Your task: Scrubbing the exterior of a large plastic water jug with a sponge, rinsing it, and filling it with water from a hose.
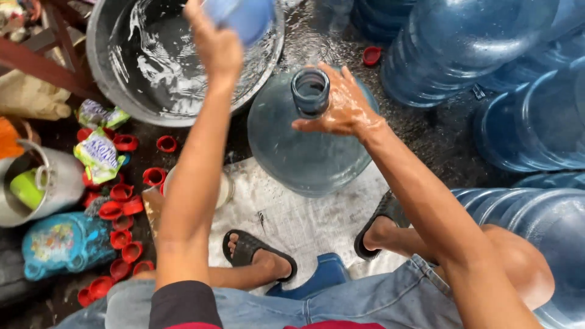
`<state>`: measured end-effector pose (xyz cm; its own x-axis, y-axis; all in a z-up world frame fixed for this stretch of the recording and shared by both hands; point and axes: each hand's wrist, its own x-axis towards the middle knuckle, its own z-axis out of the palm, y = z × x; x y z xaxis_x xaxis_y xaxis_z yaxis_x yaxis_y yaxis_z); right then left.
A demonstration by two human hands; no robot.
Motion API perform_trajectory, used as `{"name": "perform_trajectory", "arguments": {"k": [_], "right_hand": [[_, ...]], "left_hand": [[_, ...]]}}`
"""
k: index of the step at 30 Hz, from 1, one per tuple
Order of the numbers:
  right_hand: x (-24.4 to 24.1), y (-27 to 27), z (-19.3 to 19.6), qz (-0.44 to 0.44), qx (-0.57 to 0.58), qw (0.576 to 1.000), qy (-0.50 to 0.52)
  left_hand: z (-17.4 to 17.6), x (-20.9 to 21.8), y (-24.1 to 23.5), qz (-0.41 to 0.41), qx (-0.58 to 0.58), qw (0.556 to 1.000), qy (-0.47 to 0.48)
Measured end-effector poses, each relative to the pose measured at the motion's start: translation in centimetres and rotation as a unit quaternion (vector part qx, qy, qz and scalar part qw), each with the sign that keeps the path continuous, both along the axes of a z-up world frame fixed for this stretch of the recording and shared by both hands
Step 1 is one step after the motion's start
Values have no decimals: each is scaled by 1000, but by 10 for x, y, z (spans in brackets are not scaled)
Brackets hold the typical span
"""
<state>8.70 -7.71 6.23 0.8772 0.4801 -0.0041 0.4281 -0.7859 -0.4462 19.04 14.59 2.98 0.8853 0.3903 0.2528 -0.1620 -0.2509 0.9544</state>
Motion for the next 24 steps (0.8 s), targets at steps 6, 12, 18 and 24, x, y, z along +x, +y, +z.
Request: {"name": "perform_trajectory", "arguments": {"k": [6,12,18,24], "right_hand": [[-22,-27,-21,16,206,974,-92],[-28,-27,-20,44,236,967,-83],[-38,-25,-28,36,292,945,-141],[-48,-3,-6,35,279,958,-51]], "left_hand": [[-133,-7,97,137,244,909,310],[-245,39,133,114,223,848,468],[-155,38,80,36,-517,807,283],[-34,12,-20,-114,-650,723,203]]}}
